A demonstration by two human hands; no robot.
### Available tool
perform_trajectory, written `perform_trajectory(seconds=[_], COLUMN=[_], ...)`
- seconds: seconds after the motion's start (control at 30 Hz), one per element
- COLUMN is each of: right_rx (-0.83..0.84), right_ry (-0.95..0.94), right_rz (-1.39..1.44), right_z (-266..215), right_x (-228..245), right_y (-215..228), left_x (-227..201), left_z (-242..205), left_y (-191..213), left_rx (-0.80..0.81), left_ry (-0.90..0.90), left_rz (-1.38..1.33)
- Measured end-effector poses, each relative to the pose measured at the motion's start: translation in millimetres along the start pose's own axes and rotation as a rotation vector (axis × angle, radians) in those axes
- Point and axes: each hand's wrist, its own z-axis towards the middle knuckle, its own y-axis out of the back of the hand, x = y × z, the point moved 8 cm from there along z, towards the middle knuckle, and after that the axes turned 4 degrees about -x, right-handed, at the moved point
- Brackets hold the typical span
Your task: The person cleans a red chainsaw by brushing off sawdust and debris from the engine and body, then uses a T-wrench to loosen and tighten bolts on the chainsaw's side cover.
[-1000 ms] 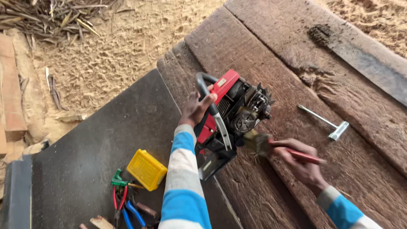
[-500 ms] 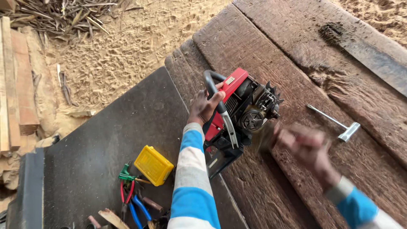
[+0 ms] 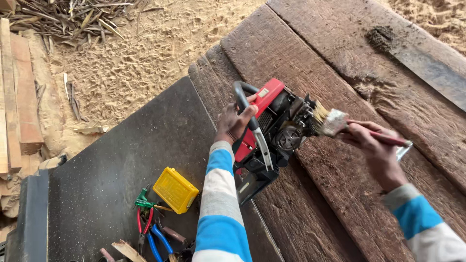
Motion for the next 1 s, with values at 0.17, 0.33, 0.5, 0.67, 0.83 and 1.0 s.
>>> perform_trajectory(seconds=[0.17, 0.33, 0.5, 0.67, 0.83, 1.0], right_rx=[0.047, 0.263, 0.305, 0.071, -0.102, 0.152], right_ry=[0.230, 0.275, 0.176, 0.222, -0.164, 0.333], right_rz=[-0.191, -0.632, -0.677, -0.717, -0.008, -0.649], right_z=[18, 50, 60, 51, 1, -46], right_x=[39, 48, 22, 30, 3, 17], right_y=[-2, -18, 11, 28, -12, -61], left_x=[-3, -6, -15, -15, -13, -11], left_z=[-10, -9, -8, -7, -11, -7], left_y=[3, 0, 7, 8, 10, 8], left_rx=[-0.036, -0.017, -0.029, -0.035, -0.024, -0.040], left_ry=[-0.060, 0.012, -0.033, 0.011, 0.042, 0.044], left_rz=[0.026, -0.027, -0.094, 0.003, 0.016, 0.020])
